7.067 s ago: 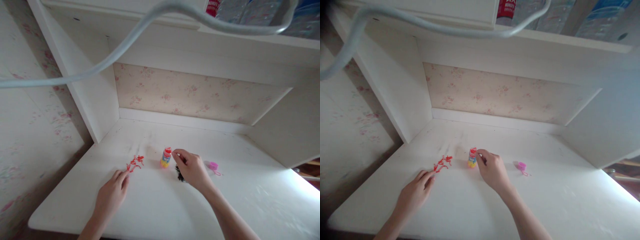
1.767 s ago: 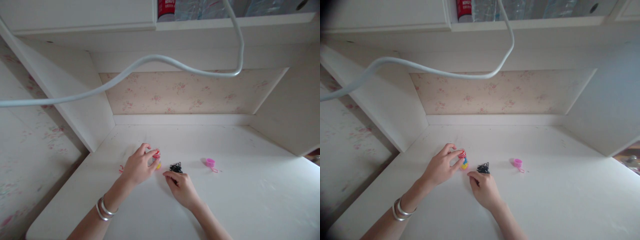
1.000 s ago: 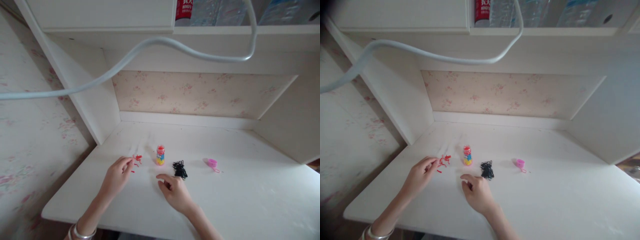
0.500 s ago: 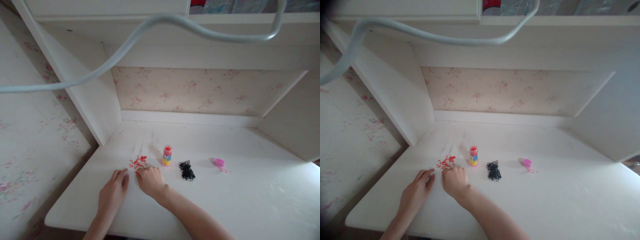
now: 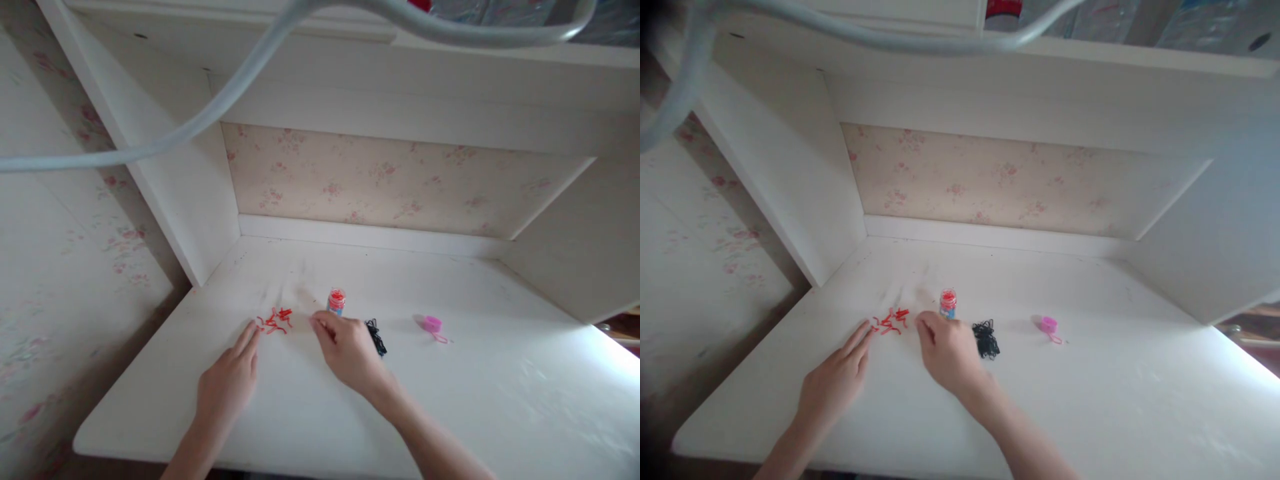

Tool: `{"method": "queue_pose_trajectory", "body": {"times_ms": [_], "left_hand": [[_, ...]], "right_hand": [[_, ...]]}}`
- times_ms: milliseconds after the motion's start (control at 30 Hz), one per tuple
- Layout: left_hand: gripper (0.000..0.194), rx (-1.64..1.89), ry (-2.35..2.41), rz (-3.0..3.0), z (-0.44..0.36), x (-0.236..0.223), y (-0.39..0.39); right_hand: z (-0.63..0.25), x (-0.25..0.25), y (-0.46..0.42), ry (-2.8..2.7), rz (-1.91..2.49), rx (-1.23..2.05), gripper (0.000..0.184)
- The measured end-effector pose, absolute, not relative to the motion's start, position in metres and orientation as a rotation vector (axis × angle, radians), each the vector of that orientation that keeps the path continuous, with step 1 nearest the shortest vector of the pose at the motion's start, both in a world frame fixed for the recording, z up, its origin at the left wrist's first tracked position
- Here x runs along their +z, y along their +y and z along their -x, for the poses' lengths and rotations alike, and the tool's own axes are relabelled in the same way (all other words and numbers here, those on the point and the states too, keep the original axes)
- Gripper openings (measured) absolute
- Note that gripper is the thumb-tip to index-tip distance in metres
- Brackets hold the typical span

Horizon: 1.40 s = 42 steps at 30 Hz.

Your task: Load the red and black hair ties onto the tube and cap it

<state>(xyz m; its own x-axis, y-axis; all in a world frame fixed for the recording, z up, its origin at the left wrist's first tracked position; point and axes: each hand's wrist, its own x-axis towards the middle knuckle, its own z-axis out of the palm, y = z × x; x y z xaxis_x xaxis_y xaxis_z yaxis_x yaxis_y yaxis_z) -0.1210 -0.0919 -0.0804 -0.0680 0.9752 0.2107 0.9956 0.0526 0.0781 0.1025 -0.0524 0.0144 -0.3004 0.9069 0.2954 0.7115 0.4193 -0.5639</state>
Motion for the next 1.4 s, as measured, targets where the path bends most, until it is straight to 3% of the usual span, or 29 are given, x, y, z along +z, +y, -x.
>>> {"method": "queue_pose_trajectory", "body": {"times_ms": [133, 400, 1000, 1233, 1400], "left_hand": [[0.049, -0.361, -2.184, 2.107, 0.123, -0.085, -0.093], [0.047, -0.384, -2.176, 2.110, 0.122, -0.081, -0.095], [0.047, -0.408, -2.191, 2.104, 0.122, -0.081, -0.094], [0.046, -0.413, -2.219, 2.109, 0.122, -0.079, -0.094], [0.046, -0.413, -2.221, 2.115, 0.122, -0.081, -0.095]], "right_hand": [[-0.145, 0.041, -0.028, -1.812, 1.458, 0.574, 0.034], [-0.153, 0.049, 0.004, -2.041, 1.455, 0.639, 0.032], [-0.157, 0.048, -0.006, -2.095, 1.557, 0.415, 0.033], [-0.150, 0.046, -0.023, -2.345, 1.784, 0.102, 0.052], [-0.140, 0.046, -0.022, -2.435, 1.898, 0.040, 0.050]]}}
